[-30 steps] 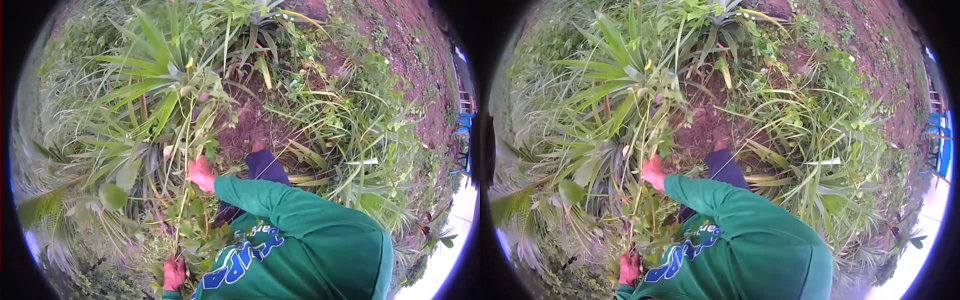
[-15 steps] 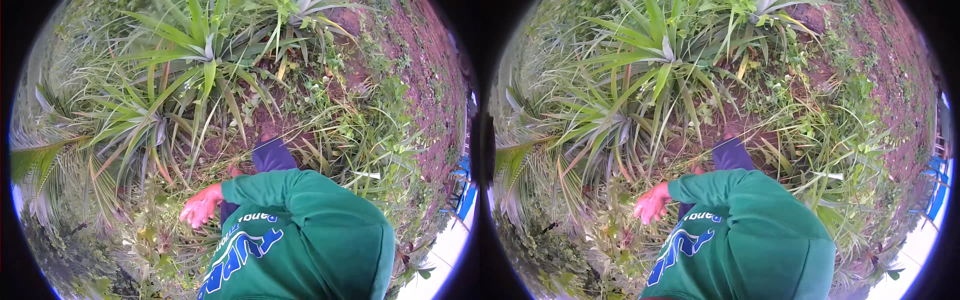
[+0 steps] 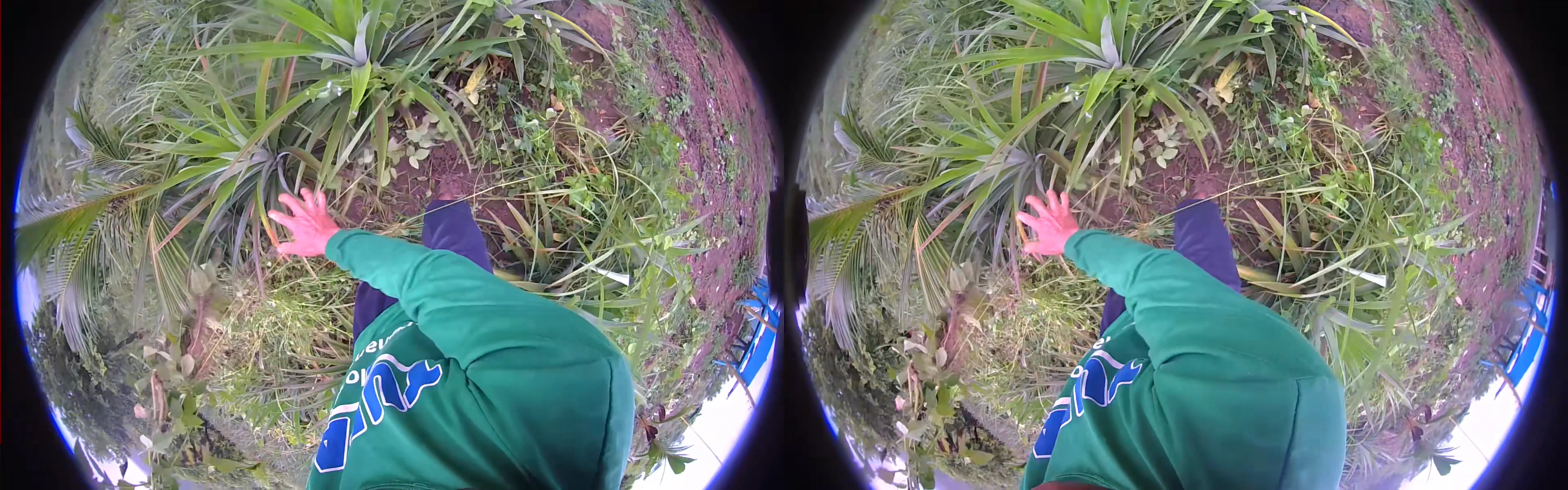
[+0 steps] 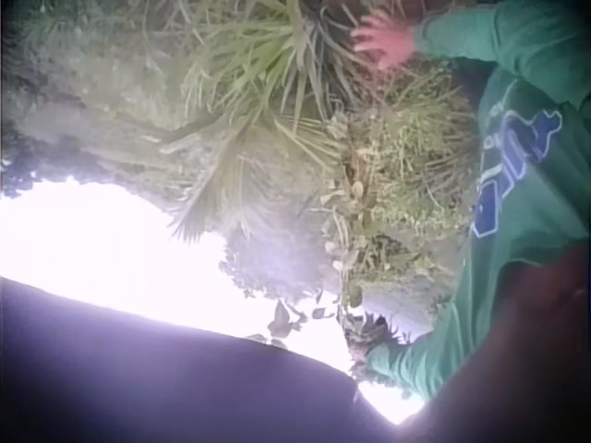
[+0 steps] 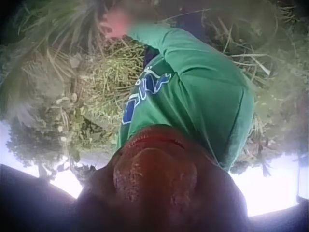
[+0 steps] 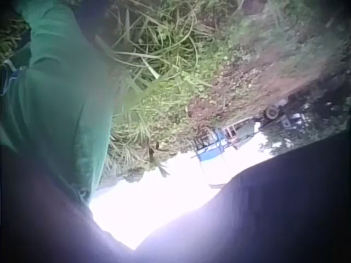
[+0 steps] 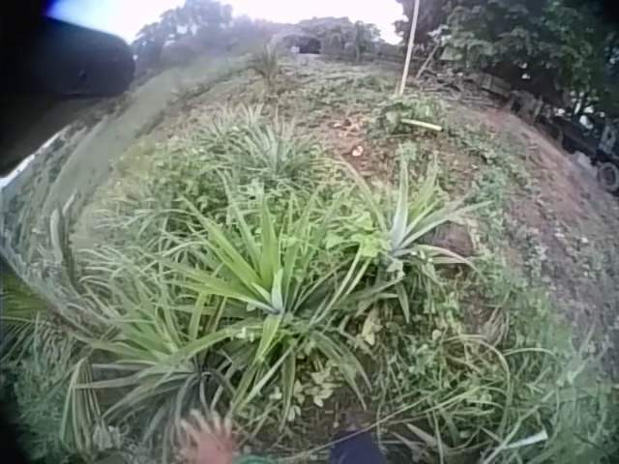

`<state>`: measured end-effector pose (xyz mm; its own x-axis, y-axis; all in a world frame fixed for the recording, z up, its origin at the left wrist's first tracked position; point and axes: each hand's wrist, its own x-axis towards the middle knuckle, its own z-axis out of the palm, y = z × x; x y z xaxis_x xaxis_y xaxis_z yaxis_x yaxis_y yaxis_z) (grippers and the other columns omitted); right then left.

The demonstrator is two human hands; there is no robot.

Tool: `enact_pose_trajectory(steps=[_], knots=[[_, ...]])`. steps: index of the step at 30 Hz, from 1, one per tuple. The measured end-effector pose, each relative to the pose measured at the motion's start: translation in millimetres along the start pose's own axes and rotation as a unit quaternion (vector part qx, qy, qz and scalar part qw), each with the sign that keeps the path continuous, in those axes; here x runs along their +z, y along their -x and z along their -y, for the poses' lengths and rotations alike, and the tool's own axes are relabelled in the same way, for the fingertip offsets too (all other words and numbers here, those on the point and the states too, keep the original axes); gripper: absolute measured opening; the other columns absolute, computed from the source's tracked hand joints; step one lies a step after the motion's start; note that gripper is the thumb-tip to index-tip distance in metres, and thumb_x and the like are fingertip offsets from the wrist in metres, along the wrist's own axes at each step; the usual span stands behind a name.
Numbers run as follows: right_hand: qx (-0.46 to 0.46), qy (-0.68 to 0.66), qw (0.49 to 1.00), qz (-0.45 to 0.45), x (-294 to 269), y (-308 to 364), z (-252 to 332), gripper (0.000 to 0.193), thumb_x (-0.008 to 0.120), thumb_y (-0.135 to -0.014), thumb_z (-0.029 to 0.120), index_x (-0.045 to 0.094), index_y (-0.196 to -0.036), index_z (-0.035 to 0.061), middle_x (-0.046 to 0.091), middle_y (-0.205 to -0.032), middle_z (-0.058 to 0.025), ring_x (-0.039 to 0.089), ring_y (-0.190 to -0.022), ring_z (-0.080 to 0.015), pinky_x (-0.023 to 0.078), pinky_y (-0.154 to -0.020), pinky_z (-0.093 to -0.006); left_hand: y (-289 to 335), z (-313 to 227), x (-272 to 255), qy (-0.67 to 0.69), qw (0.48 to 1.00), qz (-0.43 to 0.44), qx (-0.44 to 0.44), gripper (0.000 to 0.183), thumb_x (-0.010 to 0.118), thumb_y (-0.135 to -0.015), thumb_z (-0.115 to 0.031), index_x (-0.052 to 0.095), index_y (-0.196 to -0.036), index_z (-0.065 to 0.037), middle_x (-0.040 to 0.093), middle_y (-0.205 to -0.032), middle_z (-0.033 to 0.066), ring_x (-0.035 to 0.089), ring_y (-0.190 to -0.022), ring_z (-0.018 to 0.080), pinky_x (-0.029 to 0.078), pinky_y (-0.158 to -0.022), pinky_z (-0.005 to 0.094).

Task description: The person clears weeds and vines from around pineapple plants by pulling them out of the dirt by hand and placing them on the ground nearby.

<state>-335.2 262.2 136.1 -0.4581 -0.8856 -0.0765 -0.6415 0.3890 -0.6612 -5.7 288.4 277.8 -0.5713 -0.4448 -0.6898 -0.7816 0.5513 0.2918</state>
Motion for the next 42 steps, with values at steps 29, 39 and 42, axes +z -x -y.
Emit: enact_pose_trajectory(steps=[29, 39, 42], knots=[[0.377, -0.311, 0.807, -0.332, -249.8, 207.7, -265.5, 0.038, 0.065, -0.088, 0.021, 0.055, -0.117, -0.0023, 0.063, -0.088, -0.0062, 0.058, -0.069, -0.0113, 0.048, -0.060, -0.0226, -211.0, -314.0, -71.3, 0.146, 0.879, -0.046, 0.451, 0.026, 0.057, -0.091, -0.014, 0.059, -0.111, 0.002, 0.063, -0.106, 0.0226, 0.063, -0.098, 0.0384, 0.051, -0.085, 0.0433], [0.327, -0.265, 0.884, -0.204, -161.4, 249.6, -298.5, 0.034, 0.068, -0.086, 0.022, 0.059, -0.109, -0.0012, 0.064, -0.090, -0.0053, 0.063, -0.075, -0.0145, 0.052, -0.069, -0.0271, -543.5, -444.9, -38.3, -0.372, 0.907, -0.159, 0.120, 0.069, 0.065, -0.079, -0.026, 0.040, -0.135, 0.004, 0.041, -0.140, 0.0230, 0.041, -0.130, 0.0366, 0.034, -0.104, 0.0507], [0.388, -0.292, 0.861, -0.150, -150.5, 304.5, -320.0, 0.036, 0.069, -0.084, 0.022, 0.060, -0.110, -0.0020, 0.066, -0.091, -0.0095, 0.064, -0.080, -0.0174, 0.052, -0.074, -0.0303, -542.9, -449.7, -17.8, -0.331, 0.929, -0.088, 0.139, 0.045, 0.058, -0.084, -0.021, 0.053, -0.124, -0.001, 0.053, -0.127, 0.0251, 0.055, -0.117, 0.0367, 0.042, -0.096, 0.0520]])
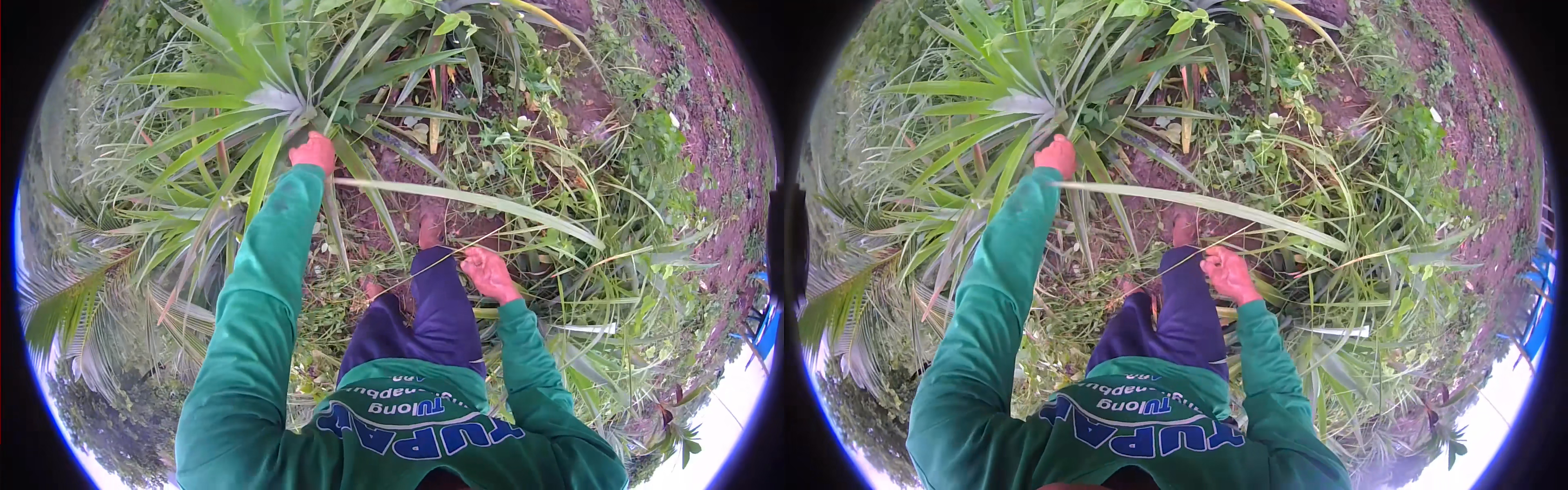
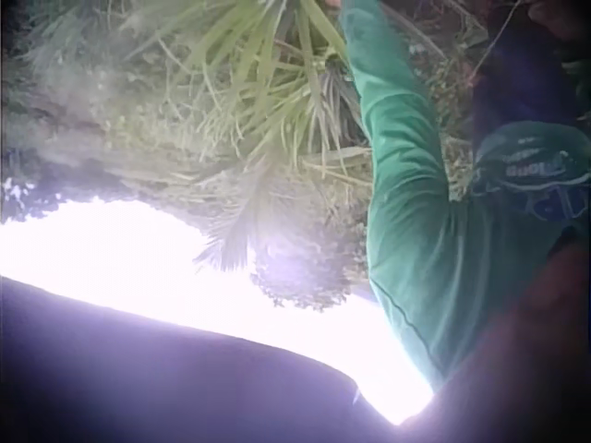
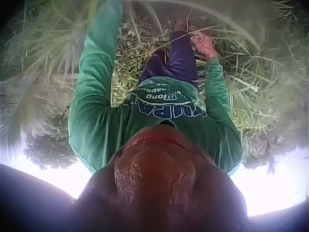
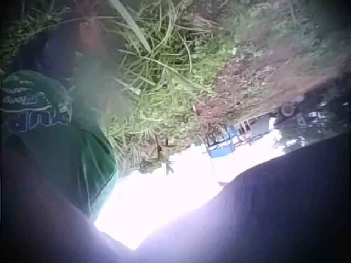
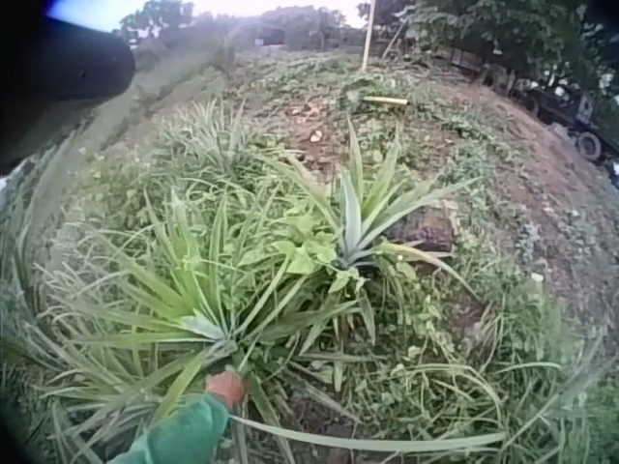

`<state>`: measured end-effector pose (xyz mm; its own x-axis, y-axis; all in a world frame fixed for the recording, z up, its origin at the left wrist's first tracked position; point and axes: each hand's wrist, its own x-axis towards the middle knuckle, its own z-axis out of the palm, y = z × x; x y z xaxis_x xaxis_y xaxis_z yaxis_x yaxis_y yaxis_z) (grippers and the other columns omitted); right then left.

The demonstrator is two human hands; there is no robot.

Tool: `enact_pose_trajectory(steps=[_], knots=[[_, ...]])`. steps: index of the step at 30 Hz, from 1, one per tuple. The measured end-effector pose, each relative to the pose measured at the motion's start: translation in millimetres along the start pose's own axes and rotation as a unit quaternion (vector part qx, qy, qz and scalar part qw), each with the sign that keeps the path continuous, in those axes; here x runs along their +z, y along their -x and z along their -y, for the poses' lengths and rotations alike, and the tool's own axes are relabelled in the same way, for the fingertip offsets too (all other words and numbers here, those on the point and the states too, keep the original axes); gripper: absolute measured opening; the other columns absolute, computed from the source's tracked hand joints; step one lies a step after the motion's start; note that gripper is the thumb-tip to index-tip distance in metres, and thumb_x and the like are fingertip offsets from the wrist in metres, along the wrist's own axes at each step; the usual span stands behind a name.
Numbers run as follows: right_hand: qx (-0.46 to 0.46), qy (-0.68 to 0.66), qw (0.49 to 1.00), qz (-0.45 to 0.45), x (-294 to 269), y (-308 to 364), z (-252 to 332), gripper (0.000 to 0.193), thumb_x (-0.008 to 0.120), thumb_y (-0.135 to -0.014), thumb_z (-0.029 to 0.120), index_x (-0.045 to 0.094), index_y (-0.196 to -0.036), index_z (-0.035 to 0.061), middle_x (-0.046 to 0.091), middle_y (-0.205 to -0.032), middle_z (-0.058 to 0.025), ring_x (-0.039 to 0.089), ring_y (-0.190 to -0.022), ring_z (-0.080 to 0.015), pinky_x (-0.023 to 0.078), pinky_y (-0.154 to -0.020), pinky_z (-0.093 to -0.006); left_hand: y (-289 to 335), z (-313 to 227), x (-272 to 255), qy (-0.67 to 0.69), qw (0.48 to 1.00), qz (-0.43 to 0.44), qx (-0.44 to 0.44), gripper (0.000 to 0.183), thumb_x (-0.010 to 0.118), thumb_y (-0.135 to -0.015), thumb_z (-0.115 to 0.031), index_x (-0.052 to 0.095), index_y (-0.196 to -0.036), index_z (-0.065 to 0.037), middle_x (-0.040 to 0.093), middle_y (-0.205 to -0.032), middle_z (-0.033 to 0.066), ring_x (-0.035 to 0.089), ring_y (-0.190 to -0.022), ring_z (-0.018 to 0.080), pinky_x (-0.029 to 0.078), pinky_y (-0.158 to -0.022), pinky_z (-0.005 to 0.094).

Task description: The person clears weeds and vines from around pineapple plants by pulling them out of the dirt by hand and placing them on the ground nearby.

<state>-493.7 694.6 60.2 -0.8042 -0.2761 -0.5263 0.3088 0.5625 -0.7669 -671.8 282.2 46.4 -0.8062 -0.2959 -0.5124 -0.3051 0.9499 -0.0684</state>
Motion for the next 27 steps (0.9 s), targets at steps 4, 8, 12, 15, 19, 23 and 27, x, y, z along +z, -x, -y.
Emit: enact_pose_trajectory(steps=[4, 8, 12, 15, 19, 23, 27], knots=[[0.060, 0.101, 0.993, 0.023, -11.7, 2.1, 7.5, 0.041, 0.065, -0.083, 0.020, 0.058, -0.116, -0.0037, 0.066, -0.108, -0.0215, 0.067, -0.098, -0.0287, 0.053, -0.083, -0.0366, 69.7, -5.7, 26.6, 0.168, 0.981, -0.070, 0.073, 0.020, 0.052, -0.091, -0.022, 0.059, -0.090, -0.003, 0.065, -0.082, 0.0270, 0.065, -0.081, 0.0446, 0.052, -0.073, 0.0543], [0.052, 0.063, 0.997, 0.004, -0.8, -5.2, 41.6, 0.043, 0.066, -0.083, 0.022, 0.058, -0.116, -0.0033, 0.067, -0.105, -0.0207, 0.066, -0.098, -0.0285, 0.052, -0.085, -0.0366, 193.9, 27.3, 56.1, 0.208, 0.961, -0.079, 0.166, 0.024, 0.046, -0.097, -0.025, 0.051, -0.087, -0.004, 0.059, -0.064, 0.0257, 0.061, -0.063, 0.0452, 0.048, -0.057, 0.0557], [-0.009, 0.064, 0.998, -0.006, 23.1, -20.0, 36.6, 0.042, 0.065, -0.084, 0.021, 0.057, -0.119, -0.0006, 0.067, -0.095, -0.0184, 0.067, -0.088, -0.0263, 0.052, -0.081, -0.0339, 333.8, 128.6, 95.7, 0.178, 0.973, -0.004, 0.146, 0.025, 0.041, -0.099, -0.027, 0.047, -0.089, -0.005, 0.056, -0.058, 0.0218, 0.058, -0.051, 0.0408, 0.047, -0.049, 0.0518], [-0.057, 0.054, 0.996, 0.032, 63.3, -15.5, 40.3, 0.027, 0.062, -0.088, 0.017, 0.057, -0.106, -0.0021, 0.064, -0.085, -0.0080, 0.063, -0.079, -0.0145, 0.051, -0.070, -0.0277, 460.4, 214.4, 132.6, 0.157, 0.985, 0.061, 0.049, 0.022, 0.045, -0.097, -0.027, 0.049, -0.089, -0.006, 0.060, -0.071, 0.0245, 0.059, -0.063, 0.0453, 0.046, -0.055, 0.0544], [0.018, 0.064, 0.995, 0.080, 49.2, -42.6, -34.3, 0.035, 0.064, -0.086, 0.022, 0.058, -0.110, -0.0027, 0.065, -0.083, -0.0094, 0.064, -0.078, -0.0203, 0.052, -0.072, -0.0332, 618.2, 292.2, 186.4, 0.005, 0.943, 0.309, -0.119, 0.018, 0.055, -0.085, -0.023, 0.060, -0.099, -0.014, 0.067, -0.084, 0.0209, 0.065, -0.081, 0.0419, 0.052, -0.068, 0.0537], [-0.034, 0.177, 0.975, 0.127, 69.6, -0.8, 60.2, 0.052, 0.064, -0.085, 0.026, 0.050, -0.126, -0.0023, 0.066, -0.098, -0.0176, 0.063, -0.095, -0.0310, 0.050, -0.087, -0.0383, 768.4, 388.8, 158.9, -0.086, 0.806, 0.509, -0.289, 0.033, 0.060, -0.080, -0.034, 0.063, -0.106, -0.014, 0.064, -0.098, 0.0203, 0.061, -0.096, 0.0384, 0.049, -0.082, 0.0481], [-0.119, 0.377, 0.919, 0.009, 19.0, -7.1, 47.9, 0.056, 0.068, -0.079, 0.027, 0.052, -0.127, 0.0037, 0.047, -0.133, -0.0223, 0.043, -0.124, -0.0372, 0.039, -0.103, -0.0436, 744.8, 393.4, 141.7, -0.128, 0.768, 0.525, -0.345, 0.042, 0.060, -0.080, -0.039, 0.061, -0.112, -0.013, 0.061, -0.111, 0.0180, 0.055, -0.109, 0.0359, 0.044, -0.092, 0.0454]])
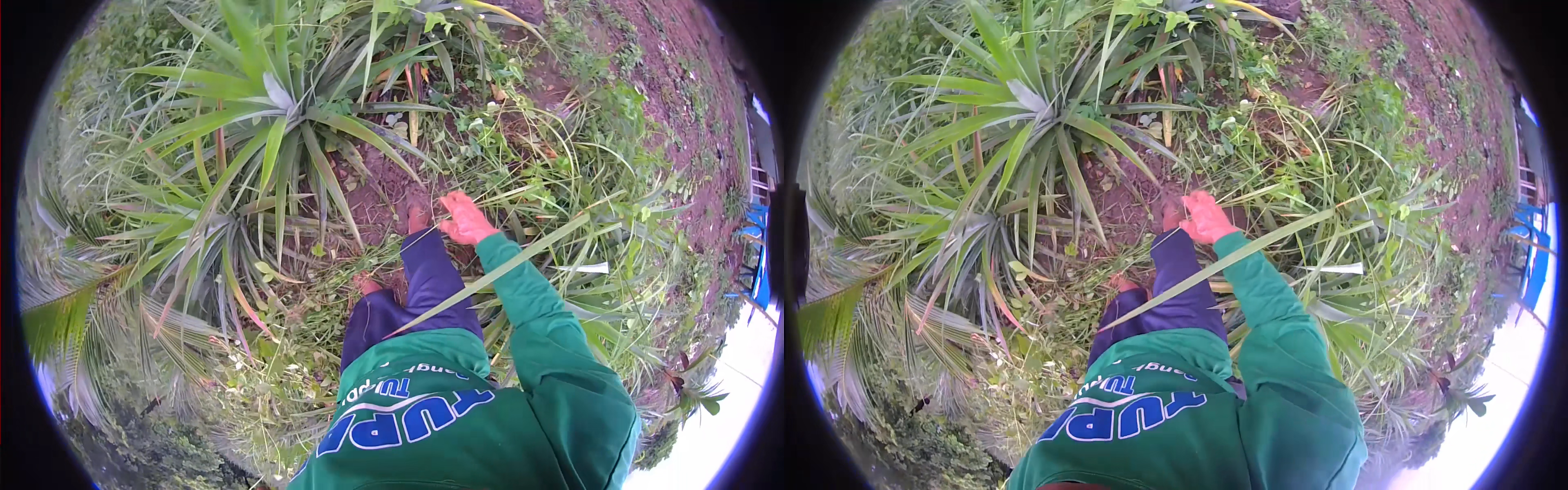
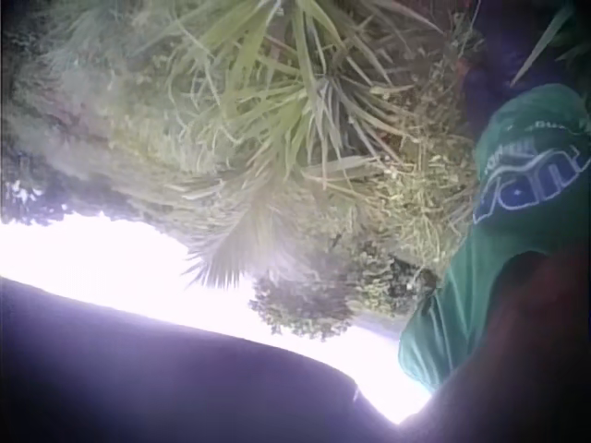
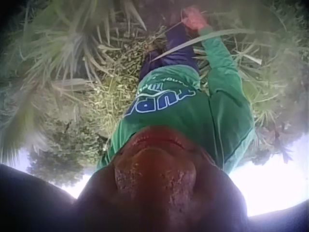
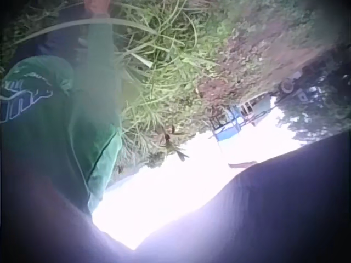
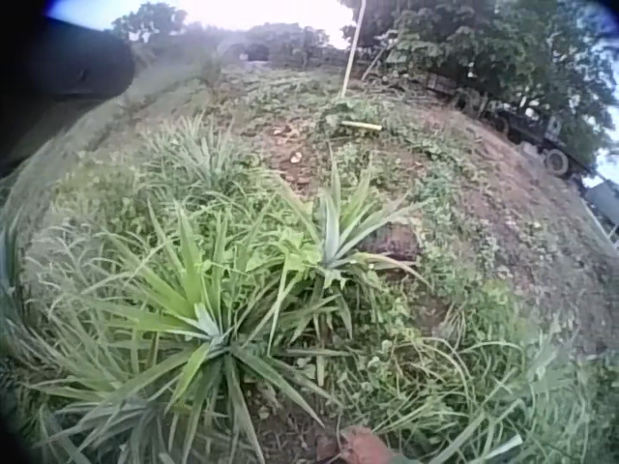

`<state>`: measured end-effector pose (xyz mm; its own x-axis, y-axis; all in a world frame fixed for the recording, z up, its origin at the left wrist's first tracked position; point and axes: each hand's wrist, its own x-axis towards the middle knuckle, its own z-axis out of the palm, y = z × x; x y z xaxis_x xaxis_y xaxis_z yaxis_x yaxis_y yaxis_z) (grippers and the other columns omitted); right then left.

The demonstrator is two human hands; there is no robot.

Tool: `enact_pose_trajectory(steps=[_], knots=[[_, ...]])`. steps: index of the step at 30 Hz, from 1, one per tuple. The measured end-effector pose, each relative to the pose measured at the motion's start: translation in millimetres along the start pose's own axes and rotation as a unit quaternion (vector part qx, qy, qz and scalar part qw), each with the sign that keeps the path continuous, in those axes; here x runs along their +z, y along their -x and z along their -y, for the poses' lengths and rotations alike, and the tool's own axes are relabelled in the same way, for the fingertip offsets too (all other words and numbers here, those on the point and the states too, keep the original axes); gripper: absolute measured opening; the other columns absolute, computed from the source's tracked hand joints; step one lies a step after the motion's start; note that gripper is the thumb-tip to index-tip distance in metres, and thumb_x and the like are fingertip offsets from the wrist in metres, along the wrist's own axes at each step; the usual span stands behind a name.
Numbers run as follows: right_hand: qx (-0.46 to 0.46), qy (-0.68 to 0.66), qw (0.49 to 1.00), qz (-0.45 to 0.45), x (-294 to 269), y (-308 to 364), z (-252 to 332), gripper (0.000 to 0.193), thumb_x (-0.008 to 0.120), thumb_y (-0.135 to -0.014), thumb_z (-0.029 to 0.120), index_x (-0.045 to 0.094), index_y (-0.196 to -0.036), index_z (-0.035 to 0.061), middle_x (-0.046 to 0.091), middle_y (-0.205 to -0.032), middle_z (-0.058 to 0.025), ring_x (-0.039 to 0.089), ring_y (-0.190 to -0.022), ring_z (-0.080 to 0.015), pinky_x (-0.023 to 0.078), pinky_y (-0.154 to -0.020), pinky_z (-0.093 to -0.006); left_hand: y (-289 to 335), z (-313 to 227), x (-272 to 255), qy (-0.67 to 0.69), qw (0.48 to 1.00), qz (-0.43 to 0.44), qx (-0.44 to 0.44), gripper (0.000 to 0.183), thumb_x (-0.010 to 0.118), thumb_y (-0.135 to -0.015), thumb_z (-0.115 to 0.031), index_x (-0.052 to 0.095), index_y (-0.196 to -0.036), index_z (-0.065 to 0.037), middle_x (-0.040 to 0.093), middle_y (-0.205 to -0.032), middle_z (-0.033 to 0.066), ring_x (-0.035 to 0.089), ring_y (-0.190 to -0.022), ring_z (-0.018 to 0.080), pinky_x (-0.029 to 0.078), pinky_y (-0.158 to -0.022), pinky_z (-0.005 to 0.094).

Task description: The person clears weeds and vines from around pineapple plants by pulling them out of the dirt by hand and placing them on the ground nearby.

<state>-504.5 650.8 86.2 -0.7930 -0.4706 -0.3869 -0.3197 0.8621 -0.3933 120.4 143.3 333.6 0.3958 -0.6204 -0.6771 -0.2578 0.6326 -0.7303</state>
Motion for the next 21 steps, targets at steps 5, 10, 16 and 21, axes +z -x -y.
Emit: enact_pose_trajectory(steps=[5, 10, 16, 21], knots=[[0.106, 0.225, 0.945, -0.211, -163.2, 34.7, -98.0, 0.064, 0.069, -0.078, 0.024, 0.045, -0.133, -0.0010, 0.041, -0.136, -0.0227, 0.044, -0.123, -0.0380, 0.038, -0.104, -0.0434, 1.5, -76.5, -96.0, 0.003, 0.991, -0.106, 0.079, 0.053, 0.059, -0.079, -0.046, 0.060, -0.121, -0.012, 0.057, -0.127, 0.0151, 0.048, -0.124, 0.0327, 0.038, -0.104, 0.0420], [0.390, 0.187, 0.869, -0.243, -210.5, 126.9, -255.7, 0.048, 0.060, -0.083, 0.033, 0.058, -0.116, -0.0007, 0.060, -0.111, -0.0230, 0.053, -0.112, -0.0361, 0.042, -0.100, -0.0405, 34.4, -178.6, -220.6, 0.292, 0.802, -0.289, 0.434, 0.046, 0.068, -0.083, -0.028, 0.058, -0.119, -0.001, 0.066, -0.106, 0.0186, 0.065, -0.097, 0.0320, 0.051, -0.085, 0.0367], [0.112, 0.379, 0.904, 0.163, -270.7, 166.5, -368.9, 0.026, 0.053, -0.085, 0.027, 0.067, -0.092, 0.0063, 0.066, -0.091, -0.0193, 0.063, -0.085, -0.0400, 0.050, -0.080, -0.0475, 191.0, -266.3, -342.7, 0.410, 0.577, -0.180, 0.683, 0.041, 0.066, -0.088, -0.017, 0.056, -0.123, 0.003, 0.067, -0.104, 0.0120, 0.064, -0.095, 0.0177, 0.051, -0.082, 0.0290], [0.213, 0.198, 0.956, -0.048, -271.6, -11.7, -357.4, 0.024, 0.050, -0.086, 0.026, 0.065, -0.087, 0.0077, 0.065, -0.090, -0.0207, 0.062, -0.086, -0.0392, 0.050, -0.080, -0.0444, 271.0, -341.0, -385.0, 0.358, 0.613, -0.054, 0.702, 0.038, 0.067, -0.088, -0.011, 0.057, -0.122, 0.002, 0.067, -0.103, 0.0141, 0.063, -0.094, 0.0161, 0.052, -0.082, 0.0282]])
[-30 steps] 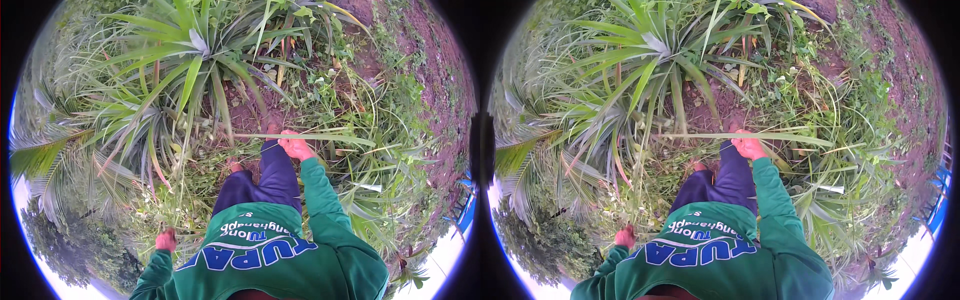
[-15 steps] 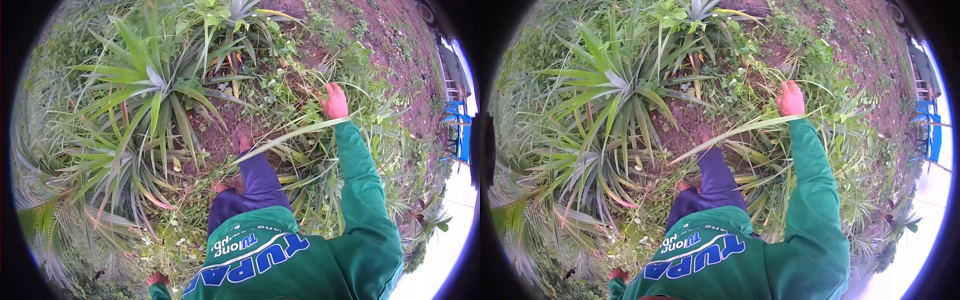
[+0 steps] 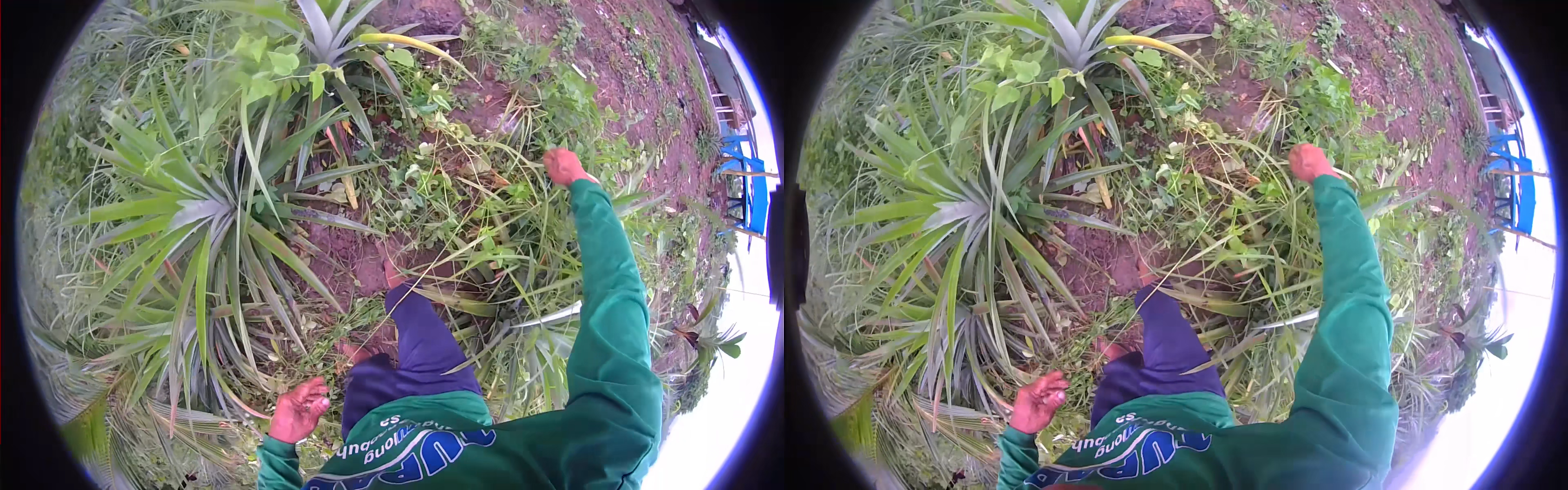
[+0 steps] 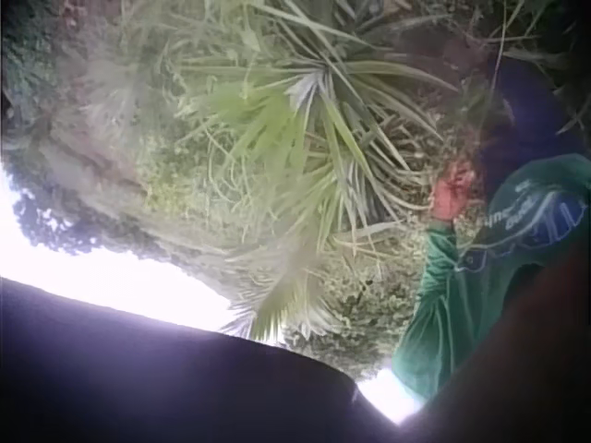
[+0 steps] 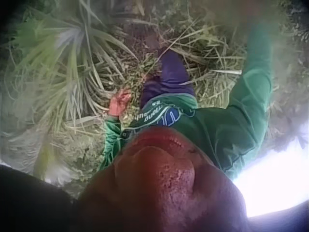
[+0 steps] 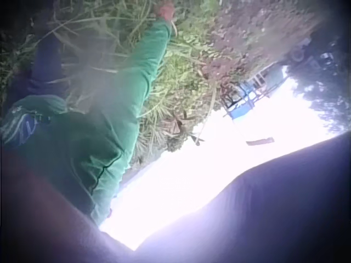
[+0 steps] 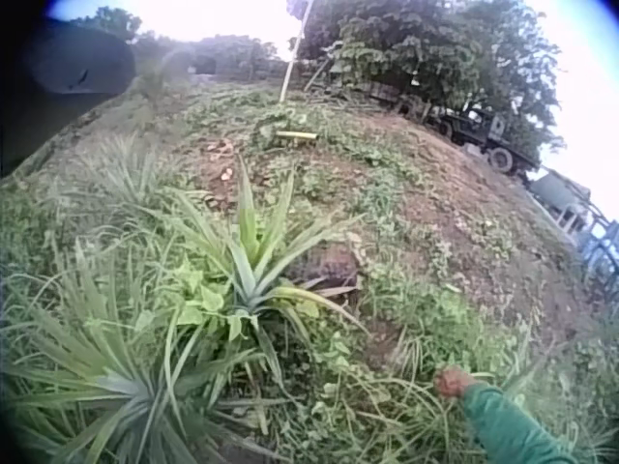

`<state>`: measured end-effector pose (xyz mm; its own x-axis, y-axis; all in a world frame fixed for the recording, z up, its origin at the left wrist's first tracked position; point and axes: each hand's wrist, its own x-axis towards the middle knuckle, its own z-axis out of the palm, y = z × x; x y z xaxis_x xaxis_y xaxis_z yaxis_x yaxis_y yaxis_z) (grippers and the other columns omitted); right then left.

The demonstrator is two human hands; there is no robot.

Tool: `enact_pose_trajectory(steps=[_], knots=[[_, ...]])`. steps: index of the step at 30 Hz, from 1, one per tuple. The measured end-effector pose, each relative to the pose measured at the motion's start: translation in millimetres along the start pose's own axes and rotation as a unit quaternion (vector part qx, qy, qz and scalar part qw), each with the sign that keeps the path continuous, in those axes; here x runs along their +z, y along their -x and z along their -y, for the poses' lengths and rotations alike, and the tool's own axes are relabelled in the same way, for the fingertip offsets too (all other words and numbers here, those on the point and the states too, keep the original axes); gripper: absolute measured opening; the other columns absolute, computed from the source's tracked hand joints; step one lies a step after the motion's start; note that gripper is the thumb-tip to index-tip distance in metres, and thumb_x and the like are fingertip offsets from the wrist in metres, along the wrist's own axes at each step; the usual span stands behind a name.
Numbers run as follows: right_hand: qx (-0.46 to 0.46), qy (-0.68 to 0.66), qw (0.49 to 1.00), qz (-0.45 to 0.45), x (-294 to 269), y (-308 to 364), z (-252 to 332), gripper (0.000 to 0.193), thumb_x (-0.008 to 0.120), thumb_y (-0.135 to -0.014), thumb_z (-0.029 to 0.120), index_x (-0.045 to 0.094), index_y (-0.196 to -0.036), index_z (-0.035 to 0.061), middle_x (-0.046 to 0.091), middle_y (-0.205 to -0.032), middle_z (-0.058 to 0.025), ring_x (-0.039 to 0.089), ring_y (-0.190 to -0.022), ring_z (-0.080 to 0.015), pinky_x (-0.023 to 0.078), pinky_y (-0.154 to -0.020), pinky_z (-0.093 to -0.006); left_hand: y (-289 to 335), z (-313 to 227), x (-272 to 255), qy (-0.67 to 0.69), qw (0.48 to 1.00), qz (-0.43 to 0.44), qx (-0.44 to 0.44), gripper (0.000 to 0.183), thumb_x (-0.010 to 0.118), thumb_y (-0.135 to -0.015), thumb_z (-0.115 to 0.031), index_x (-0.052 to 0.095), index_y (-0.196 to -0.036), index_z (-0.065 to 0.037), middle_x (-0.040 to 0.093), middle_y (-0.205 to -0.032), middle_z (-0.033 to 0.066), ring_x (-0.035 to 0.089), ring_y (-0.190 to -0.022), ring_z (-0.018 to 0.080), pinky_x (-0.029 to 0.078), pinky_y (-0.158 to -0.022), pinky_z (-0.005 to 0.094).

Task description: The person clears weeds and vines from around pineapple plants by pulling them out of the dirt by hand and placing them on the ground nearby.

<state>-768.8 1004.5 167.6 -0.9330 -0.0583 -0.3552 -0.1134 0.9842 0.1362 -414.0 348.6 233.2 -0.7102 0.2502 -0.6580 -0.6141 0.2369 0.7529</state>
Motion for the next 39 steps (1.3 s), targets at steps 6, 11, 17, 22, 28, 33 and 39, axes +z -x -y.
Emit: enact_pose_trajectory(steps=[6, 11, 17, 22, 28, 33, 39], knots=[[0.058, -0.232, 0.971, -0.032, 83.2, -211.1, 78.3, 0.068, 0.055, -0.086, 0.043, 0.044, -0.136, -0.0017, 0.056, -0.128, -0.0218, 0.053, -0.118, -0.0351, 0.041, -0.103, -0.0386, -68.3, 44.5, 48.1, -0.216, 0.970, 0.044, -0.105, 0.037, 0.068, -0.086, -0.024, 0.061, -0.117, -0.006, 0.071, -0.089, 0.0122, 0.070, -0.079, 0.0210, 0.055, -0.071, 0.0330], [0.169, -0.329, 0.920, -0.125, 180.7, -304.3, 139.6, 0.073, 0.062, -0.087, 0.042, 0.037, -0.139, -0.0027, 0.057, -0.126, -0.0216, 0.059, -0.111, -0.0335, 0.045, -0.096, -0.0357, -55.5, 115.7, 48.4, -0.192, 0.960, 0.022, -0.200, 0.035, 0.070, -0.084, -0.027, 0.064, -0.111, -0.006, 0.071, -0.086, 0.0109, 0.070, -0.078, 0.0201, 0.055, -0.071, 0.0327], [0.135, -0.598, 0.790, 0.010, 222.0, -287.5, 225.4, 0.035, 0.074, -0.083, 0.032, 0.066, -0.100, 0.0019, 0.063, -0.083, -0.0067, 0.059, -0.082, -0.0183, 0.046, -0.081, -0.0307, -59.9, 161.6, 46.1, -0.168, 0.944, 0.012, -0.282, 0.033, 0.070, -0.084, -0.025, 0.065, -0.110, -0.006, 0.071, -0.087, 0.0115, 0.069, -0.080, 0.0182, 0.054, -0.073, 0.0315], [0.174, -0.823, 0.533, -0.086, 90.6, -203.5, 222.4, 0.025, 0.061, -0.092, 0.026, 0.057, -0.079, 0.0053, 0.049, -0.062, 0.0005, 0.045, -0.055, -0.0125, 0.038, -0.051, -0.0320, -80.7, 132.7, 22.8, -0.041, 0.965, -0.024, -0.257, 0.032, 0.069, -0.084, -0.024, 0.066, -0.111, -0.006, 0.071, -0.092, 0.0128, 0.069, -0.084, 0.0204, 0.053, -0.078, 0.0311], [0.181, -0.820, 0.541, -0.046, -82.6, -101.6, 196.3, 0.022, 0.050, -0.097, 0.023, 0.061, -0.093, 0.0047, 0.061, -0.078, -0.0057, 0.055, -0.068, -0.0172, 0.046, -0.059, -0.0335, -77.6, 79.1, 22.2, -0.179, 0.969, -0.020, -0.166, 0.033, 0.068, -0.085, -0.023, 0.065, -0.114, -0.007, 0.071, -0.095, 0.0138, 0.068, -0.086, 0.0210, 0.053, -0.080, 0.0314], [0.059, -0.708, 0.698, -0.092, -94.3, -10.5, 282.5, 0.025, 0.055, -0.093, 0.027, 0.059, -0.088, 0.0020, 0.055, -0.073, 0.0003, 0.048, -0.063, -0.0149, 0.042, -0.062, -0.0325, -33.8, 84.3, 4.5, -0.237, 0.967, -0.004, -0.094, 0.034, 0.063, -0.089, -0.028, 0.064, -0.114, -0.005, 0.071, -0.096, 0.0120, 0.067, -0.084, 0.0202, 0.052, -0.079, 0.0323], [-0.112, -0.636, 0.731, -0.220, -177.9, 180.8, 338.9, 0.028, 0.050, -0.096, 0.021, 0.047, -0.074, 0.0048, 0.040, -0.059, 0.0018, 0.037, -0.053, -0.0089, 0.030, -0.047, -0.0306, -50.9, 5.9, 13.8, 0.090, 0.995, 0.027, 0.031, 0.047, 0.047, -0.099, -0.038, 0.056, -0.121, 0.003, 0.068, -0.100, 0.0124, 0.064, -0.086, 0.0175, 0.052, -0.076, 0.0304]])
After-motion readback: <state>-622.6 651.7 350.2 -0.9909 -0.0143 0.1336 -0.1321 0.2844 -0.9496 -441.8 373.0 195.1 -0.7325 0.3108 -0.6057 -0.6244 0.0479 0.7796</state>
